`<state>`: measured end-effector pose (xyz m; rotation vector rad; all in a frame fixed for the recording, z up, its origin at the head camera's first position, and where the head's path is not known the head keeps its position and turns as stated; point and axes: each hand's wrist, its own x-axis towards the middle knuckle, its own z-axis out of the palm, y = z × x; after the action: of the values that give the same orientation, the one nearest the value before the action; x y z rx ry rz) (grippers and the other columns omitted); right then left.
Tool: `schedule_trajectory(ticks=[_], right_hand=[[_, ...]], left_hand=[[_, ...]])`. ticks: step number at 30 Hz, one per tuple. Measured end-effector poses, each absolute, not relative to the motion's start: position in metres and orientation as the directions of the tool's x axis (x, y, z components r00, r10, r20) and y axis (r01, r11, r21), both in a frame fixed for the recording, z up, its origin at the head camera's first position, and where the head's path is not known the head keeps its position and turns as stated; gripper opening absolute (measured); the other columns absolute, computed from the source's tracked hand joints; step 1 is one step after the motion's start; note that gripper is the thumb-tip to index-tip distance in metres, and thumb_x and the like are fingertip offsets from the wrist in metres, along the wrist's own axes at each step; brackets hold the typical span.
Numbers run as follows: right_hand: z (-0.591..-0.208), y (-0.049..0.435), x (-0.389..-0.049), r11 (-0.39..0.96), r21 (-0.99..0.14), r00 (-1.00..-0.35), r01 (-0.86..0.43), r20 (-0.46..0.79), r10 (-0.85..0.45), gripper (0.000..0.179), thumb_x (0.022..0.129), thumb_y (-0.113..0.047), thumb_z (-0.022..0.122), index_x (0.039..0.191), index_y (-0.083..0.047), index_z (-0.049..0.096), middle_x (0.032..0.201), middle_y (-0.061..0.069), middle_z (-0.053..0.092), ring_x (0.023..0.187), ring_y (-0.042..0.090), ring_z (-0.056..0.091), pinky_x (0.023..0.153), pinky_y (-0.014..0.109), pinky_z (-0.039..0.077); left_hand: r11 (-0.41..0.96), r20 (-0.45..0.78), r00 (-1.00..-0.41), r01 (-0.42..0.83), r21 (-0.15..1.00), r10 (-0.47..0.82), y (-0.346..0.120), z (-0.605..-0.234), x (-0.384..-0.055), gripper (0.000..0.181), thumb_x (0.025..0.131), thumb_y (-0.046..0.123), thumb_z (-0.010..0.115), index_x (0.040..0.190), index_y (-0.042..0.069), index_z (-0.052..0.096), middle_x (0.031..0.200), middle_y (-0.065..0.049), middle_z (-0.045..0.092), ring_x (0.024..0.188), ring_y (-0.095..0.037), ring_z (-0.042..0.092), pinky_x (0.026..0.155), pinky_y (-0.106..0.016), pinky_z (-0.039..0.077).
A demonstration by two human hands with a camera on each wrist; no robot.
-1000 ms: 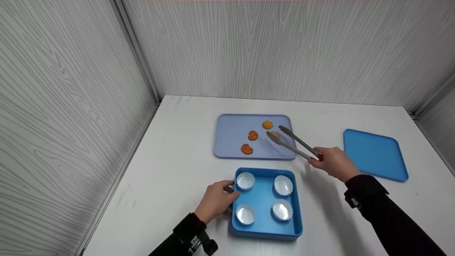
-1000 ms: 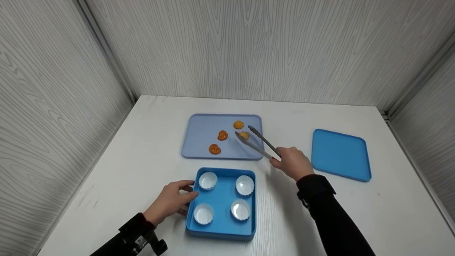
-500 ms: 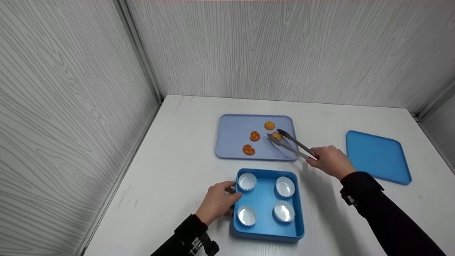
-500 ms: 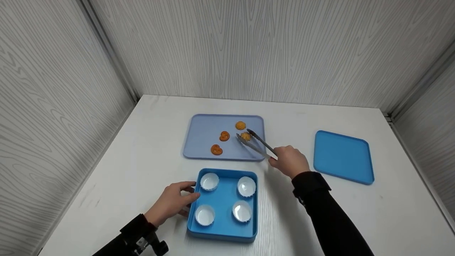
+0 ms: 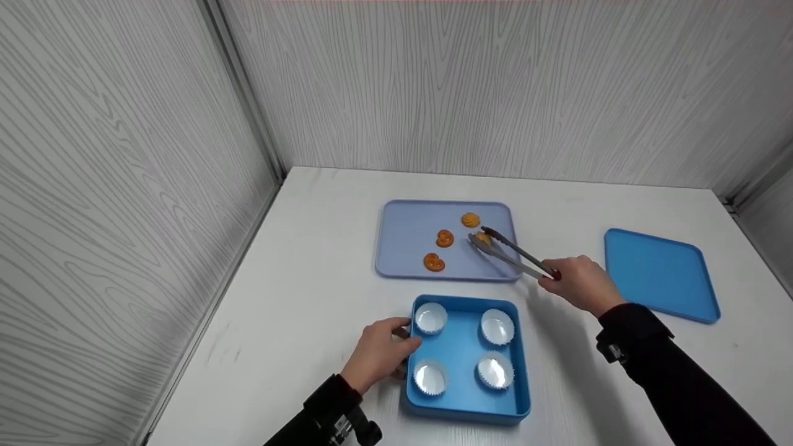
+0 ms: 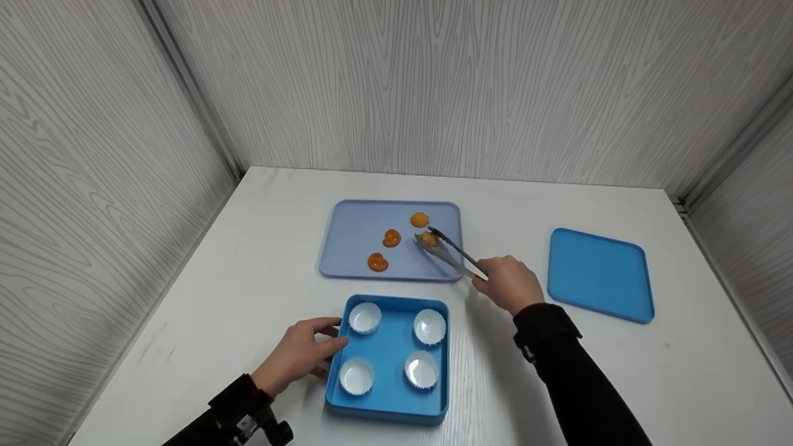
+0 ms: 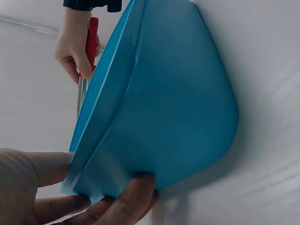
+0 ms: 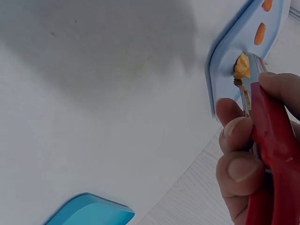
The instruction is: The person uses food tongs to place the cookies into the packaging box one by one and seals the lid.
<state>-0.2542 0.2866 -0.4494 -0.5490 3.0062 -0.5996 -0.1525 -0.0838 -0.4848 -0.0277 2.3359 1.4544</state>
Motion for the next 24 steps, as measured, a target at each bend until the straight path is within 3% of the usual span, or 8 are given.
schedule_trajectory(ticks=[9,11,16,24], right_hand=[[-0.444,0.298,-0.24,0.836,-0.384,-0.919,-0.392,0.132,-0.371,0.005,0.094,-0.011,0.072,0.091,-0.012,0.069,0.063,-0.005,0.049,0.058,0.012,0.043,0.051,0.026,0.031],[-0.441,0.301,-0.233,0.829,-0.392,-0.917,-0.398,0.14,-0.374,0.004,0.094,-0.012,0.072,0.098,-0.011,0.071,0.065,-0.006,0.053,0.059,0.012,0.044,0.05,0.026,0.033],[-0.429,0.312,-0.21,0.821,-0.415,-0.919,-0.393,0.144,-0.368,0.024,0.094,-0.013,0.074,0.118,-0.009,0.073,0.076,-0.004,0.065,0.063,0.011,0.05,0.049,0.025,0.04],[-0.413,0.331,-0.176,0.831,-0.375,-0.911,-0.411,0.139,-0.388,0.036,0.091,-0.012,0.076,0.127,-0.007,0.071,0.076,-0.008,0.063,0.061,0.004,0.046,0.047,0.022,0.04]], left_hand=[[0.469,-0.337,-0.926,-0.225,0.854,0.17,-0.083,-0.483,-0.152,0.049,0.097,0.025,0.07,0.142,0.007,0.06,0.114,-0.01,0.066,0.073,-0.019,0.068,0.062,-0.035,0.06],[0.485,-0.32,-0.932,-0.203,0.851,0.171,-0.084,-0.484,-0.152,0.048,0.097,0.025,0.07,0.141,0.007,0.06,0.113,-0.009,0.066,0.078,-0.019,0.067,0.063,-0.034,0.06],[0.516,-0.304,-0.937,-0.177,0.838,0.172,-0.084,-0.484,-0.151,0.048,0.097,0.027,0.07,0.14,0.007,0.061,0.114,-0.009,0.066,0.088,-0.017,0.064,0.065,-0.031,0.058],[0.497,-0.323,-0.932,-0.204,0.844,0.167,-0.083,-0.485,-0.152,0.049,0.097,0.026,0.071,0.141,0.007,0.06,0.114,-0.01,0.065,0.076,-0.017,0.066,0.062,-0.035,0.06]])
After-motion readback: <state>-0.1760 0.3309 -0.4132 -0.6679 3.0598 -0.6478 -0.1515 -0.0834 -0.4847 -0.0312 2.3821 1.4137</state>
